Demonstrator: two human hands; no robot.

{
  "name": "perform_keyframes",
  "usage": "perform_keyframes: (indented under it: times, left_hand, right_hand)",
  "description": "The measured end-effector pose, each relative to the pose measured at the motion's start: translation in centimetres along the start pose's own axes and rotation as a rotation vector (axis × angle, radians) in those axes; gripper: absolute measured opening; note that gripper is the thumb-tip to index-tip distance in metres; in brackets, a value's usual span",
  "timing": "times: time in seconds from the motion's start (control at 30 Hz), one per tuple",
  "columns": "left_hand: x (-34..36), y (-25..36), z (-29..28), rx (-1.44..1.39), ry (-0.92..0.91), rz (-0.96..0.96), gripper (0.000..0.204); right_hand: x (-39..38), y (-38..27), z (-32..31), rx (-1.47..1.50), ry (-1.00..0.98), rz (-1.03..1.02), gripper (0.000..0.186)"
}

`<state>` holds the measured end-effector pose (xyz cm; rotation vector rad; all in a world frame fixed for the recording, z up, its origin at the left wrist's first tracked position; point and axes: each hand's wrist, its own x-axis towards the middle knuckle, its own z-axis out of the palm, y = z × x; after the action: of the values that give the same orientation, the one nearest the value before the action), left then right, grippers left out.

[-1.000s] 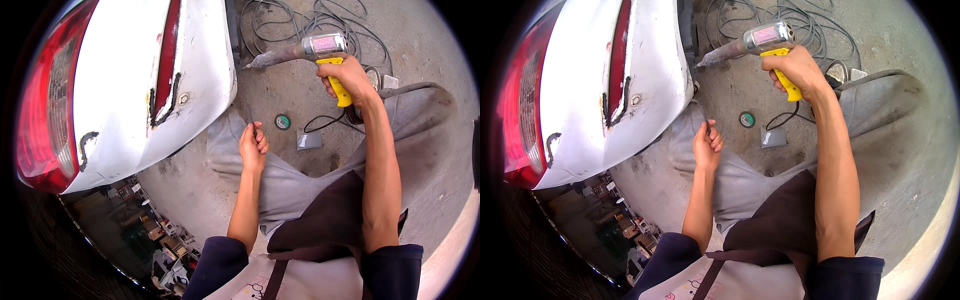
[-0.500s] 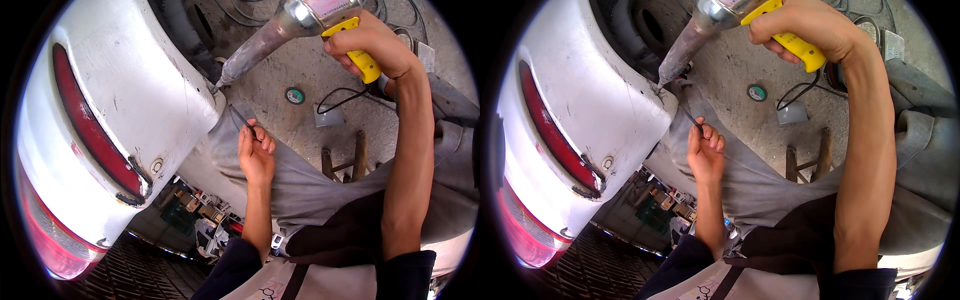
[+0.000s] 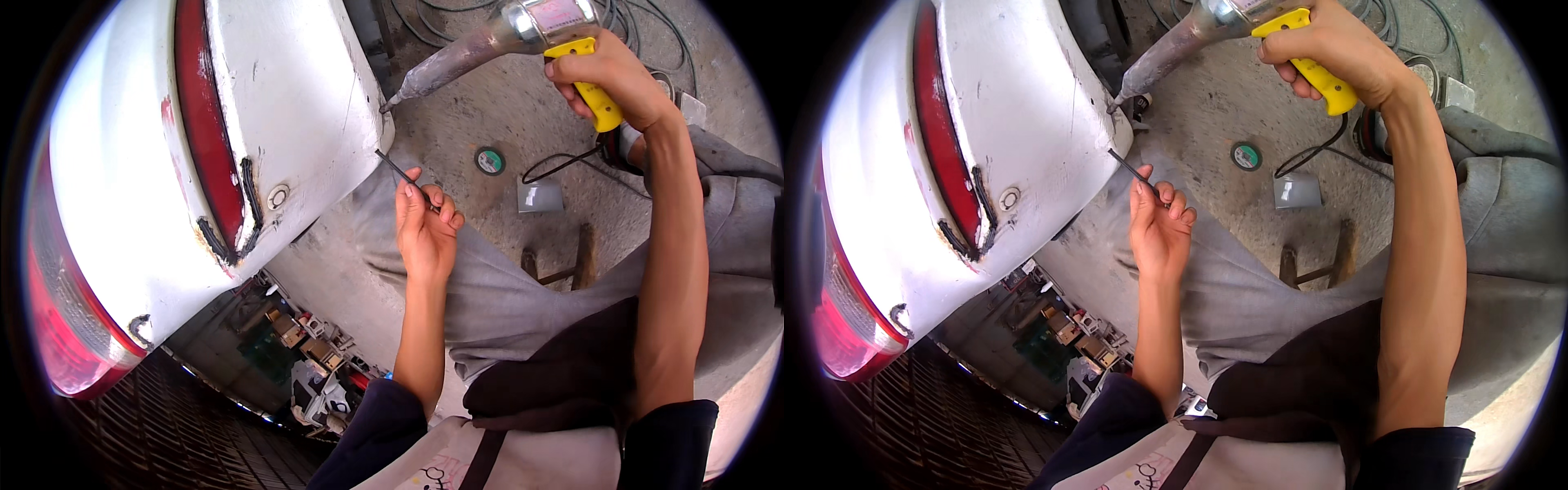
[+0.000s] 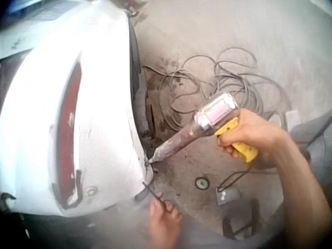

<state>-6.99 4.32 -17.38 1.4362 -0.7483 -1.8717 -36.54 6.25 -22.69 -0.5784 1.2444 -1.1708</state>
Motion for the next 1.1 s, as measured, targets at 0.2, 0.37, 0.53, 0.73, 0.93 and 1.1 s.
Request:
perform_keyframes:
  times: [0.2,0.37,0.53,0.73,0.93,1.1]
  left_hand:
    - [0.8,-0.4,-1.0,-0.134,-0.123,0.022,0.023]
    - [1.3,-0.9,-0.4,-0.183,-0.166,0.05,0.021]
    - [1.8,-1.4,-0.1,-0.208,-0.17,0.059,0.019]
    - [1.9,-1.8,0.5,-0.217,-0.137,0.052,0.017]
    - [2.1,-2.1,0.8,-0.22,-0.127,0.047,0.017]
    - [1.8,-2.2,1.1,-0.217,-0.094,0.042,0.017]
  right_hand:
    - [-0.4,2.1,0.8,-0.045,0.164,-0.092,0.027]
    - [-0.7,1.9,1.3,-0.062,0.204,-0.111,0.024]
    - [-1.0,-0.4,1.1,-0.168,0.154,-0.137,0.022]
    - [-1.8,-2.3,1.8,-0.255,0.192,-0.145,0.02]
    - [-1.5,-1.6,1.2,-0.253,0.165,-0.177,0.02]
    - [-1.3,-1.7,1.2,-0.235,0.164,-0.203,0.02]
